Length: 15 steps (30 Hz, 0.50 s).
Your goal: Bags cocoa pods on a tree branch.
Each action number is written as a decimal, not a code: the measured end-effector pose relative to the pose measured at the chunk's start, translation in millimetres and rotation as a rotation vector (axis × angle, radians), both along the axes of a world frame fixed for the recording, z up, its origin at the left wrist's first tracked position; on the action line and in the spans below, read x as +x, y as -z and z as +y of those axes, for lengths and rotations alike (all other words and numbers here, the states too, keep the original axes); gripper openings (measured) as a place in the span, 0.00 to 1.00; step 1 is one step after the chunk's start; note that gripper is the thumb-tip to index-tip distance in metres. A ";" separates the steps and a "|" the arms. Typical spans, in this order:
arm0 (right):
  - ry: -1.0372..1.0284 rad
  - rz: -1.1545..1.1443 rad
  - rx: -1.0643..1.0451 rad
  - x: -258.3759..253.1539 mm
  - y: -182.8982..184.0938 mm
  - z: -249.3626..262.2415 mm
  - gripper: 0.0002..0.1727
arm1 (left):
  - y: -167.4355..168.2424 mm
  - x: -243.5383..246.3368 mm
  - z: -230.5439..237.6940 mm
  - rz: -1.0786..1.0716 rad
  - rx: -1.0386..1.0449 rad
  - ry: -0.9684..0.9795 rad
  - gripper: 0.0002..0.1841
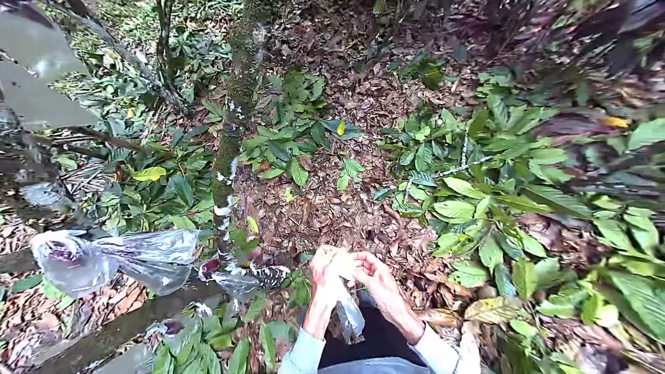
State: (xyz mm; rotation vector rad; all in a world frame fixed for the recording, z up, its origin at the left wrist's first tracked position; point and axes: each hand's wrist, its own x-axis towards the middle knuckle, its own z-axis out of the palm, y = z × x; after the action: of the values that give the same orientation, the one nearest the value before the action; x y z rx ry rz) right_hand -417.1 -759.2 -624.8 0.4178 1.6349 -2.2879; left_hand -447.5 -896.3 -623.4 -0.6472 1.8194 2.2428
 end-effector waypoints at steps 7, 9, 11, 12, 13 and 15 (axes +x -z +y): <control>0.009 0.024 0.034 -5.8 -0.5 46.1 0.15 | -5.1 3.8 23.2 0.029 0.009 0.089 0.13; 0.047 0.062 0.114 -13.4 -11.0 58.8 0.12 | -27.4 -7.4 16.2 0.084 0.018 0.132 0.15; 0.069 0.097 0.188 -27.7 -25.3 69.6 0.11 | -63.0 -24.5 3.0 0.152 0.033 0.154 0.13; 0.060 0.107 0.213 -35.8 -34.6 74.4 0.10 | -82.1 -33.5 -6.1 0.200 0.054 0.157 0.14; 0.049 0.121 0.238 -44.5 -42.5 78.9 0.10 | -103.8 -42.1 -17.1 0.273 0.075 0.159 0.14; 0.048 0.150 0.261 -64.0 -56.1 87.4 0.09 | -154.6 -58.6 -43.8 0.474 0.066 0.131 0.13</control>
State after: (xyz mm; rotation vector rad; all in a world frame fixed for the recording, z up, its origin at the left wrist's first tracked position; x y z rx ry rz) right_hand -481.1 -671.9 -568.7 0.3532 2.0300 -2.1920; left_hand -506.1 -940.1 -468.7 0.0270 1.8980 2.5024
